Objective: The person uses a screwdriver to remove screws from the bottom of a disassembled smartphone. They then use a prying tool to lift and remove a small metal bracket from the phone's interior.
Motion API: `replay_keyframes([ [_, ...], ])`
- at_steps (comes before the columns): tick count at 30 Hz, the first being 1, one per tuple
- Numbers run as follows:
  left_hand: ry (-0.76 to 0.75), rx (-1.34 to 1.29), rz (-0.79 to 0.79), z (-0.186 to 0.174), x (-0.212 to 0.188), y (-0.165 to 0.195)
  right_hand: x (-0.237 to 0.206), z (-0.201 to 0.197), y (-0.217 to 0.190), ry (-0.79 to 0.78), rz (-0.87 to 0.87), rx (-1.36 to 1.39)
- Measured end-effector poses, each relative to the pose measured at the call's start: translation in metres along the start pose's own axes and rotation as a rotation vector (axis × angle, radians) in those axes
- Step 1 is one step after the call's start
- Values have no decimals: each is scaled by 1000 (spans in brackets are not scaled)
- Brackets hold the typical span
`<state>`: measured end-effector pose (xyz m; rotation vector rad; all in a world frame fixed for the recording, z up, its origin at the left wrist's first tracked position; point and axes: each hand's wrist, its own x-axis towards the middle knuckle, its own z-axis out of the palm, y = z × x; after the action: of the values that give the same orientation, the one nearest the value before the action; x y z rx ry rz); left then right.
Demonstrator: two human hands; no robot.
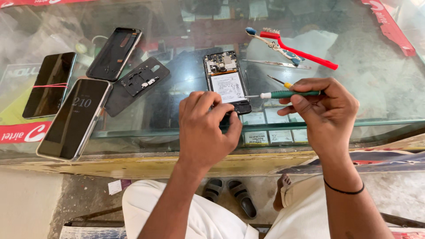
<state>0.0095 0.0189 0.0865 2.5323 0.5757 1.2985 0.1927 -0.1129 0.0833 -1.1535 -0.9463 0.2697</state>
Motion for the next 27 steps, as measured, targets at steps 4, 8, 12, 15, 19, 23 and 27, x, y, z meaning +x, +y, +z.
replay_keyframes([
  [4,-155,-259,44,-8,22,-19,-1,-5,4,9,-61,85],
  [8,-255,-447,-58,-11,32,-28,-2,-9,8,15,-66,77],
  [12,-267,-495,-106,-13,29,-28,-5,-10,7,13,-45,11],
  [15,-298,-477,-82,-9,29,-27,-5,-10,6,-6,-23,15],
  [19,-280,-428,-49,-6,28,-27,-3,-8,6,-26,-34,15],
  [23,-273,-414,-37,-6,28,-26,-3,-8,6,-30,-31,-1],
  [27,-278,-394,-16,-6,29,-26,-3,-7,6,-37,-34,-1],
])
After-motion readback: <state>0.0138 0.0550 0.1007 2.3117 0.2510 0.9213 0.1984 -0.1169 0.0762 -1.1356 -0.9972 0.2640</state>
